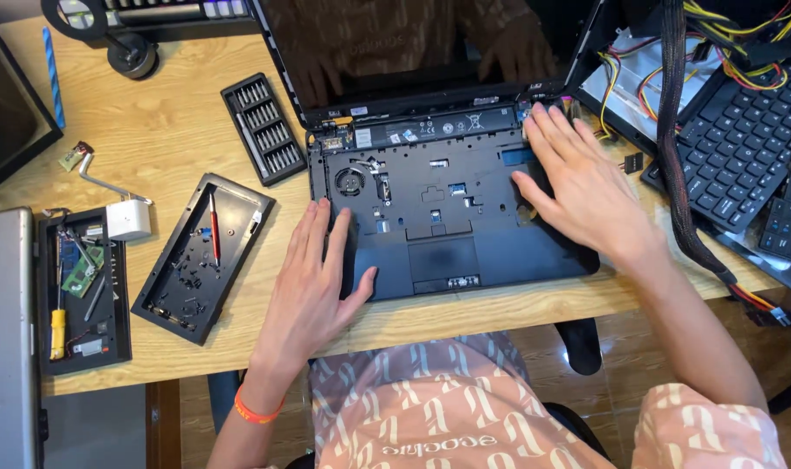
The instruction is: Reassembling internal components and the outer shell of a laptop on a repair bench.
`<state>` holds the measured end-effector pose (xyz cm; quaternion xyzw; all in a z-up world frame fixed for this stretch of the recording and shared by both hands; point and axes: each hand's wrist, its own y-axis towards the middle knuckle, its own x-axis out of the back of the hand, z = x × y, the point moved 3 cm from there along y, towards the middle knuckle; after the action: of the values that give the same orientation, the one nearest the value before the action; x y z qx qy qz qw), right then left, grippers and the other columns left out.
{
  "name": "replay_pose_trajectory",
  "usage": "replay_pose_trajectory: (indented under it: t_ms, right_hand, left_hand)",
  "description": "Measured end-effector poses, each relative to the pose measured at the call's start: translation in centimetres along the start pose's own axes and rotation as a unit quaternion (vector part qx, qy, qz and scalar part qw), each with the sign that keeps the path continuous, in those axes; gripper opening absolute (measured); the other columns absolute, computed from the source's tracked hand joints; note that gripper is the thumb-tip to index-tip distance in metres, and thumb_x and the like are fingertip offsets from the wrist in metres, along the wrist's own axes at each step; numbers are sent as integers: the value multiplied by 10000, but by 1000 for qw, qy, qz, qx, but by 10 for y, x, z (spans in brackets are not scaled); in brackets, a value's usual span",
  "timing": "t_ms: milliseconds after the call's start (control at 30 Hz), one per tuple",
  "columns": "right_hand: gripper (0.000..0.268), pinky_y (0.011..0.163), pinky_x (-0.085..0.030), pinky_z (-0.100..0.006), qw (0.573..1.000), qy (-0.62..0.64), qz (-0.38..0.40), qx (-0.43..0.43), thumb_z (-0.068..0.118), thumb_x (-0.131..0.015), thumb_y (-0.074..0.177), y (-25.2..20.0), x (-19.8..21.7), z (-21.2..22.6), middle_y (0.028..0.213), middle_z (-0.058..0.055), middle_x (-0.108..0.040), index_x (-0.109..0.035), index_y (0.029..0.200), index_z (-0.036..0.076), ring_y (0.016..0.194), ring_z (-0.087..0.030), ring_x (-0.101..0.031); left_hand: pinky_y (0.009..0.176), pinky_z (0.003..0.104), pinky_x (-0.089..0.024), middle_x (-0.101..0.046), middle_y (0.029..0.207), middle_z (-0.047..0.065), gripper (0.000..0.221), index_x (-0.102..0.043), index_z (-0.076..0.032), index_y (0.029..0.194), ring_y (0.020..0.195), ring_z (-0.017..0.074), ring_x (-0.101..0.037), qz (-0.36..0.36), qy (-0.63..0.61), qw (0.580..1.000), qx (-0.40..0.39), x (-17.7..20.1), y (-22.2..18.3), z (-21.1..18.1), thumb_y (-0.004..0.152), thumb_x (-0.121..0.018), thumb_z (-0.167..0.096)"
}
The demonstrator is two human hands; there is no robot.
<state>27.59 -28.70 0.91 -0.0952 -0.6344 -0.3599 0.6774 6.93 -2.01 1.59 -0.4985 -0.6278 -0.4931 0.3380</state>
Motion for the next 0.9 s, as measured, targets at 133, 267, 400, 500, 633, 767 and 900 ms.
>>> replay_pose_trajectory:
  t_ms: [133,267,400,500,633,767,900]
  right_hand:
    - [677,1257,-237,-453,998,-20,52,-15,378,-511,1024,-1,-8,-3,1613,-254,-386,-421,1520,-74,1510,-361,-355]
    - [684,1262,-239,-443,997,-30,69,-17,377,-500,1031,3,-9,-1,1614,-265,-359,-399,1522,-89,1515,-364,-333]
    - [669,1250,-222,-459,998,0,63,-12,344,-476,1064,5,-13,-6,1642,-274,-322,-351,1556,-92,1534,-382,-284]
    - [651,1263,-215,-465,998,20,54,-8,325,-472,1077,8,-13,-4,1658,-263,-318,-341,1576,-72,1553,-376,-270]
    - [662,1254,-216,-475,999,32,27,-6,296,-520,1040,9,-11,-3,1652,-260,-333,-357,1572,-63,1546,-376,-277]
    - [655,1268,-231,-473,999,47,9,-4,267,-558,1018,9,-11,-2,1650,-255,-352,-379,1562,-51,1556,-381,-290]
    - [637,1269,-250,-480,999,49,4,-1,244,-572,1008,10,-10,-1,1641,-257,-372,-422,1560,-38,1539,-397,-332]
  left_hand:
    - [1197,496,-317,-381,1534,353,718,-425,32,1488,1460,477,-354,4,24,1000,-5,-3,-1,0,930,-666,-350]
    - [1204,493,-308,-357,1550,349,712,-434,36,1491,1473,471,-331,7,18,1000,-1,-4,-3,1,937,-663,-350]
    - [1228,513,-253,-287,1625,316,792,-367,-5,1561,1513,454,-277,2,-16,999,-30,-8,-3,0,949,-637,-430]
    - [1233,531,-209,-302,1634,213,776,-359,-131,1583,1502,378,-297,34,16,994,-104,-6,-2,-10,950,-589,-518]
    - [1232,520,-206,-338,1634,134,678,-390,-232,1576,1486,304,-345,74,30,988,-135,-6,-2,-13,984,-511,-540]
    - [1231,529,-211,-341,1634,146,668,-393,-211,1574,1490,320,-348,69,26,988,-137,-6,-3,-12,997,-501,-530]
    - [1235,533,-211,-347,1633,176,648,-402,-189,1575,1498,346,-345,69,12,988,-137,-9,-6,-12,1016,-514,-497]
